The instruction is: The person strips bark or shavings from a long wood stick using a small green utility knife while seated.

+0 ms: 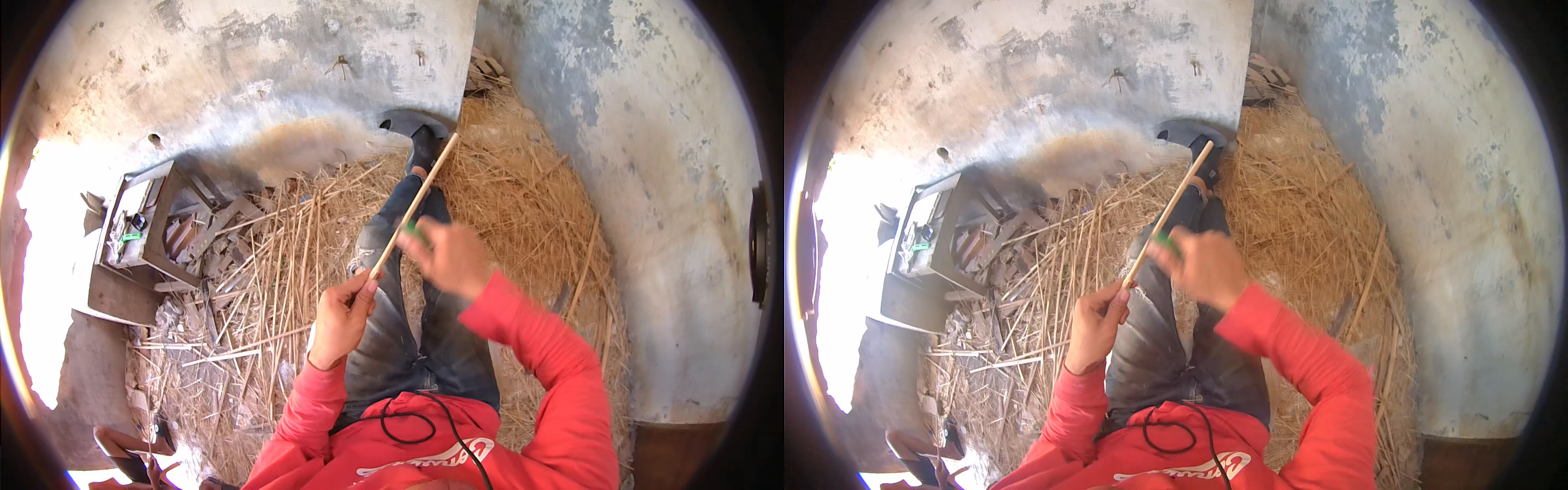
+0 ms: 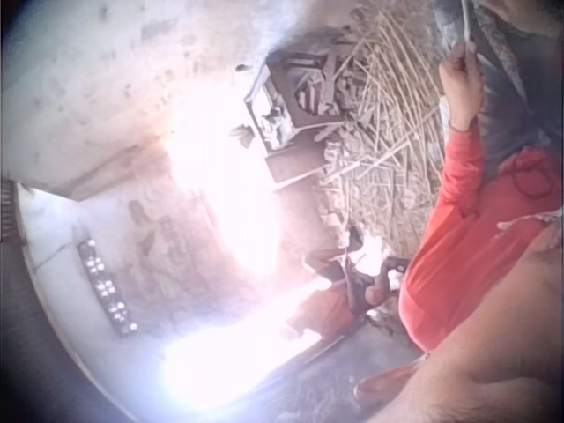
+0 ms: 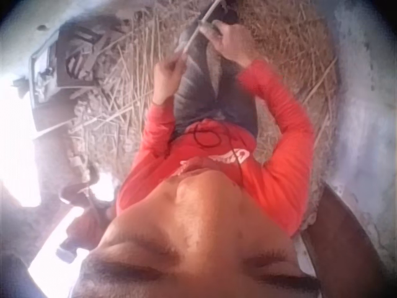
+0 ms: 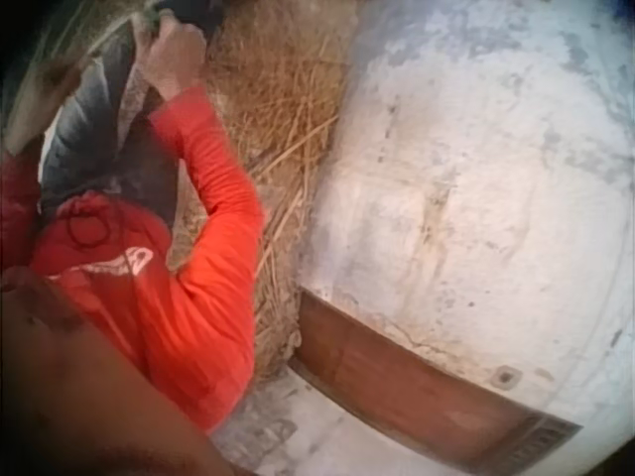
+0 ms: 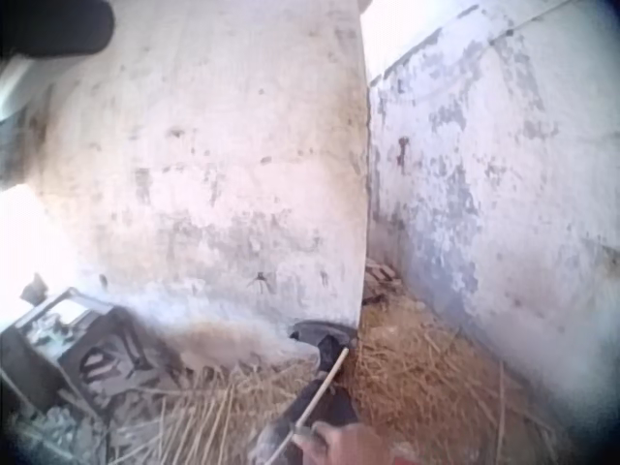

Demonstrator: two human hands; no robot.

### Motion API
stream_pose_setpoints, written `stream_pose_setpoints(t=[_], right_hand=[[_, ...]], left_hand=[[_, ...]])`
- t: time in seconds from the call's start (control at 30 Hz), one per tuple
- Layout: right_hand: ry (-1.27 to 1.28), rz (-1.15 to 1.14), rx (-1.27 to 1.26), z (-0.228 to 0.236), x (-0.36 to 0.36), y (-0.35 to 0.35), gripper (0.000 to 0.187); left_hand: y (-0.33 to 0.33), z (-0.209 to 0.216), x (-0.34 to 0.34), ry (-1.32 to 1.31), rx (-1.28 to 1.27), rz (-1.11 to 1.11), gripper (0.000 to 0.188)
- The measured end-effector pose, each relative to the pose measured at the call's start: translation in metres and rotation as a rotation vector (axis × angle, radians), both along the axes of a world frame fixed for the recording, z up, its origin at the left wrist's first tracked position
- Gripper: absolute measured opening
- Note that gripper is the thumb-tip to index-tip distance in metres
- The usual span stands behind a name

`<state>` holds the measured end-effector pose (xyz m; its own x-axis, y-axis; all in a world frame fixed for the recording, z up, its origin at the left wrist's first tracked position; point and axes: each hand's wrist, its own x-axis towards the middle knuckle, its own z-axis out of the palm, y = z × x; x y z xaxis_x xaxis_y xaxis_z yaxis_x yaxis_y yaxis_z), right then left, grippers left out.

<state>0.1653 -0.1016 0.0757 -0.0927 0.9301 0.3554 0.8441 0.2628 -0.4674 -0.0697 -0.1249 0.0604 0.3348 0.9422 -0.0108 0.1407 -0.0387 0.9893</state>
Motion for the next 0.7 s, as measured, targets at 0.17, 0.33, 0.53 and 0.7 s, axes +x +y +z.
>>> stream_pose_setpoints(t=[0.17, 0.33, 0.53, 0.7], right_hand=[[-0.093, -0.050, -0.023, -0.005, -0.001, -0.001, 0.056], [0.000, -0.101, 0.004, -0.003, 0.018, 0.013, 0.067], [-0.054, -0.017, 0.016, -0.009, 0.010, -0.001, 0.066], [0.078, -0.216, 0.021, 0.001, 0.040, 0.025, 0.072]], left_hand=[[0.003, -0.008, 0.003, 0.023, 0.020, 0.006, 0.031], [-0.001, -0.006, -0.007, 0.081, 0.040, 0.021, 0.029], [-0.002, -0.005, 0.002, 0.105, 0.065, 0.036, 0.030], [-0.008, -0.003, -0.009, 0.099, 0.048, 0.042, 0.029]])
